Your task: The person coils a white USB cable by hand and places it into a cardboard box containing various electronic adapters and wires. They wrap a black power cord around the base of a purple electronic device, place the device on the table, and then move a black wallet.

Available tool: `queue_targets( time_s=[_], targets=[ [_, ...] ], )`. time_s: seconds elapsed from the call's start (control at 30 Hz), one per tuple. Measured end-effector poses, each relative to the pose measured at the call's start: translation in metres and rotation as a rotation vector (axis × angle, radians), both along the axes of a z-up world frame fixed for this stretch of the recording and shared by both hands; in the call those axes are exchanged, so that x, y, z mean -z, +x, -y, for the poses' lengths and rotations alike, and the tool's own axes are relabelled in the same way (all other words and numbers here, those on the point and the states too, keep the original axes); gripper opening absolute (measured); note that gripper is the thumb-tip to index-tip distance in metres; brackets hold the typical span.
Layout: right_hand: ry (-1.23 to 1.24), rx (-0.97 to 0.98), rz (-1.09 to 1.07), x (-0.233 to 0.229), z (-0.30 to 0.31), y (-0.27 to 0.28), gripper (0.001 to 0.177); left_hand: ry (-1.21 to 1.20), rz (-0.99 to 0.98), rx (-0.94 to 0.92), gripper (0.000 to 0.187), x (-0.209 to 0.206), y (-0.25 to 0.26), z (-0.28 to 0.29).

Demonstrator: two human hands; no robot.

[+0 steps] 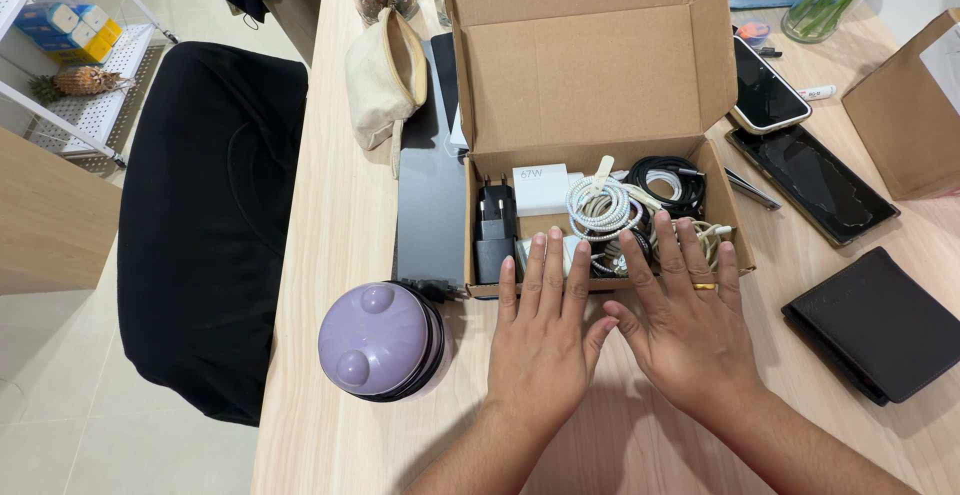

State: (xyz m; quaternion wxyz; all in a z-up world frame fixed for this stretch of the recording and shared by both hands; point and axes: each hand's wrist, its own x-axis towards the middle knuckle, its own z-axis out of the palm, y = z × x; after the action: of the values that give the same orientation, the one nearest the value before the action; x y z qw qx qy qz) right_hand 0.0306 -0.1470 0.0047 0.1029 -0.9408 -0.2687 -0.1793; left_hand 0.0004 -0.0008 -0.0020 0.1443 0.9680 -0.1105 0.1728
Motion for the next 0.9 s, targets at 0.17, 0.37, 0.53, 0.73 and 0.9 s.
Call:
queue_targets(
  time_s=[0.17, 0.37, 0.53, 0.73, 0.9],
  targets=[
    [0.008, -0.002, 0.0, 0.0001, -0.0002, 0.0006, 0.061, 0.004, -0.003, 0.003, 0.062, 0.0005, 0.0004, 0.0001],
    [0.001, 0.006, -0.003, -0.0004, -0.0007, 0.0009, 0.062, 0.01, 0.0, 0.001, 0.063, 0.0013, 0.0011, 0.0002],
    [-0.003, 0.005, -0.004, -0.0002, -0.0007, 0.0013, 0.061, 0.012, -0.009, 0.0, 0.062, 0.0023, 0.0013, 0.0004],
    [-0.001, 0.01, -0.007, 0.0002, -0.0011, 0.0015, 0.061, -0.007, -0.017, -0.002, 0.063, 0.0029, 0.0014, 0.001],
    [0.007, 0.016, -0.006, -0.0004, -0.0014, 0.0013, 0.06, 0.002, -0.01, -0.005, 0.063, 0.0027, 0.0015, 0.0016]
  ],
)
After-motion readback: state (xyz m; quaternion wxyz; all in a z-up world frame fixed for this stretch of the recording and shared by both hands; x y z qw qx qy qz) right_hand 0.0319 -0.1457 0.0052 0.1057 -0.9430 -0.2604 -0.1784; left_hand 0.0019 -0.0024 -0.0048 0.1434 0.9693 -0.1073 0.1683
